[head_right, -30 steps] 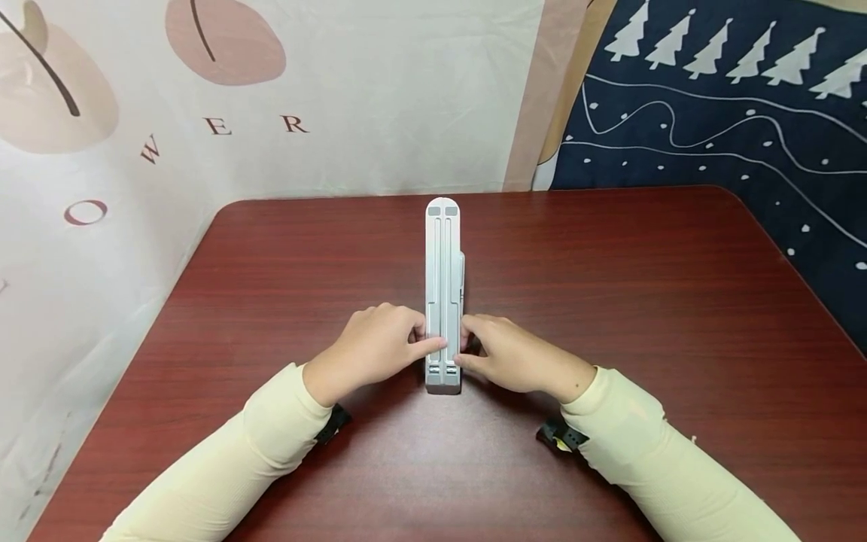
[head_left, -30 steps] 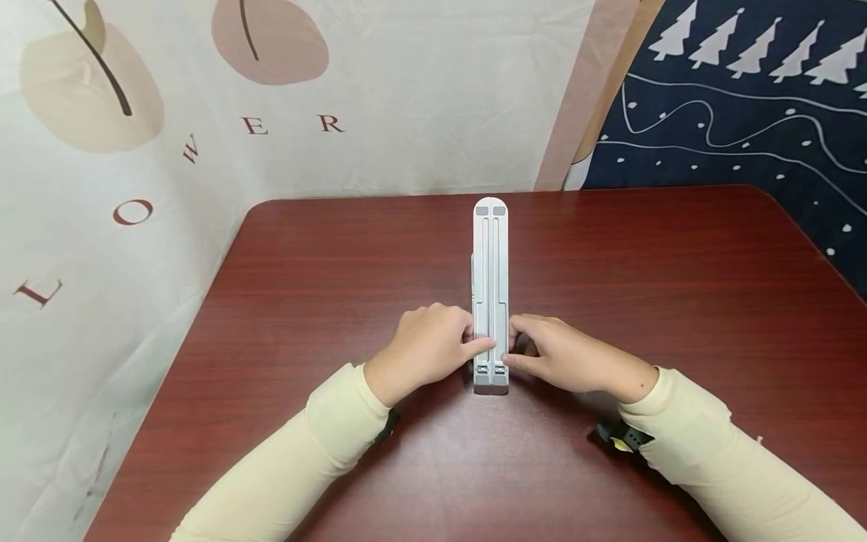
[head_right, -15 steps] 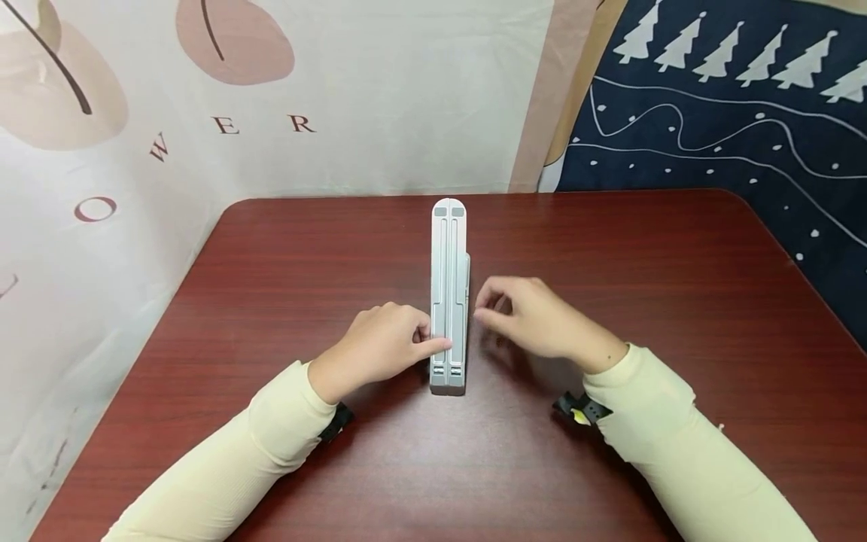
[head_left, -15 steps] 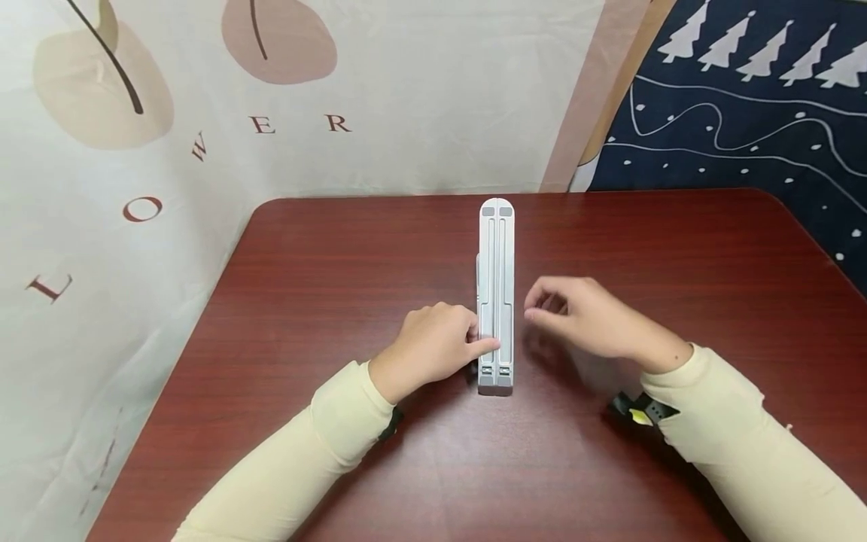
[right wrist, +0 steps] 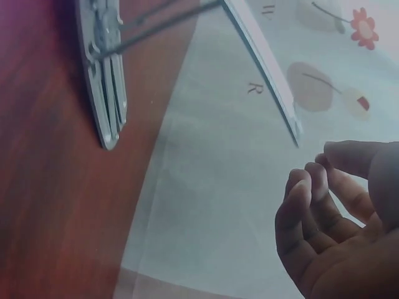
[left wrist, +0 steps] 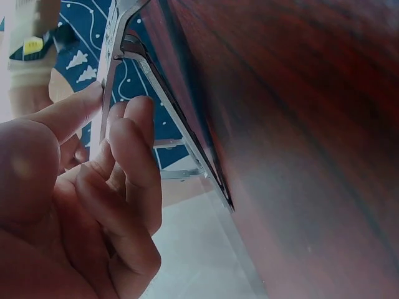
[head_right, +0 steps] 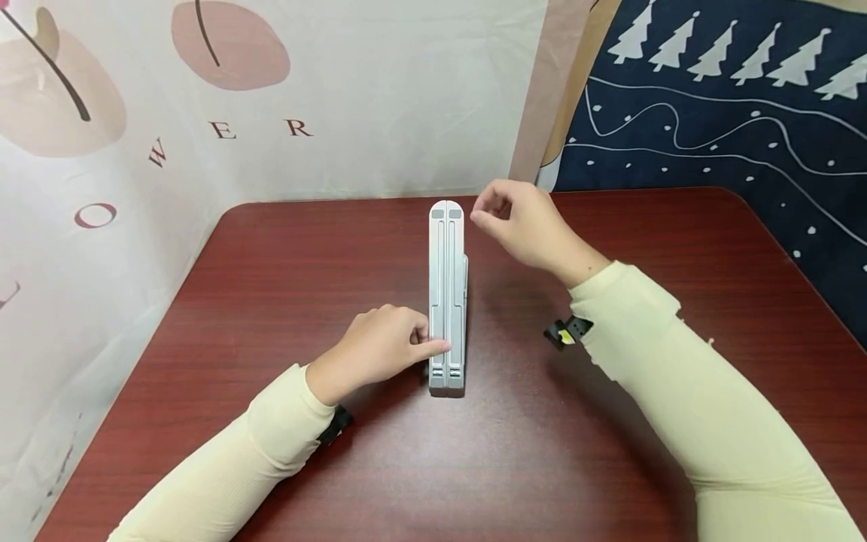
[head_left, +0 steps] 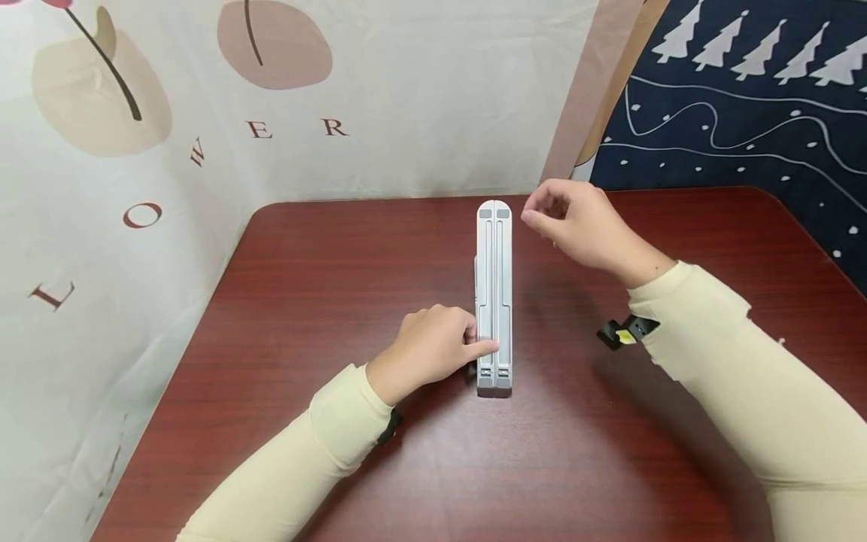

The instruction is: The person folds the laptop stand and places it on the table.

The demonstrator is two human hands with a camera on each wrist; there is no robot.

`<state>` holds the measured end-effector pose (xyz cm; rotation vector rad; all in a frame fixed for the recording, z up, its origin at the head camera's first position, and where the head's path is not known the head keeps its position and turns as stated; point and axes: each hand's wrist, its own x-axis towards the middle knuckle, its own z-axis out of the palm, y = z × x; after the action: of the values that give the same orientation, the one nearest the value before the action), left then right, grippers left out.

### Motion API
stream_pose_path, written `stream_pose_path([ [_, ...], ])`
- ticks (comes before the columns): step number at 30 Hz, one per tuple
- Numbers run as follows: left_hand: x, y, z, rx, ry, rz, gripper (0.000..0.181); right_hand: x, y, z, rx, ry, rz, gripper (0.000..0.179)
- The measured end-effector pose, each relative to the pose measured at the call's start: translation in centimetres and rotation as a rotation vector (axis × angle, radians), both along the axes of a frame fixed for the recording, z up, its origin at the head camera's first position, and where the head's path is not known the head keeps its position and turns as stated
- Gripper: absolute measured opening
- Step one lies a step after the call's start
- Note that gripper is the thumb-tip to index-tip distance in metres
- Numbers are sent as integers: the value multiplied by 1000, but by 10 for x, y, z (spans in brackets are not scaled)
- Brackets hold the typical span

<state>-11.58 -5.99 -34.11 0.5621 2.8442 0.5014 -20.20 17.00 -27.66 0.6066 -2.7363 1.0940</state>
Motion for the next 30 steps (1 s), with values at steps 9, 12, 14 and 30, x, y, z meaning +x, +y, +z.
stream_pose_path([
  [9, 0, 0, 0, -1, 6, -6, 49, -27, -9, 5, -34, -44, 11, 12],
  [12, 0, 0, 0, -1, 8, -7, 49, -32, -13, 6, -51, -95, 25, 14],
  [14, -1, 0, 0, 2, 7, -8, 49, -35, -16, 6, -57, -120, 33, 15],
  [30, -1, -3, -1, 27, -9, -6, 48, -47, -23, -1, -129, -324, 58, 24],
])
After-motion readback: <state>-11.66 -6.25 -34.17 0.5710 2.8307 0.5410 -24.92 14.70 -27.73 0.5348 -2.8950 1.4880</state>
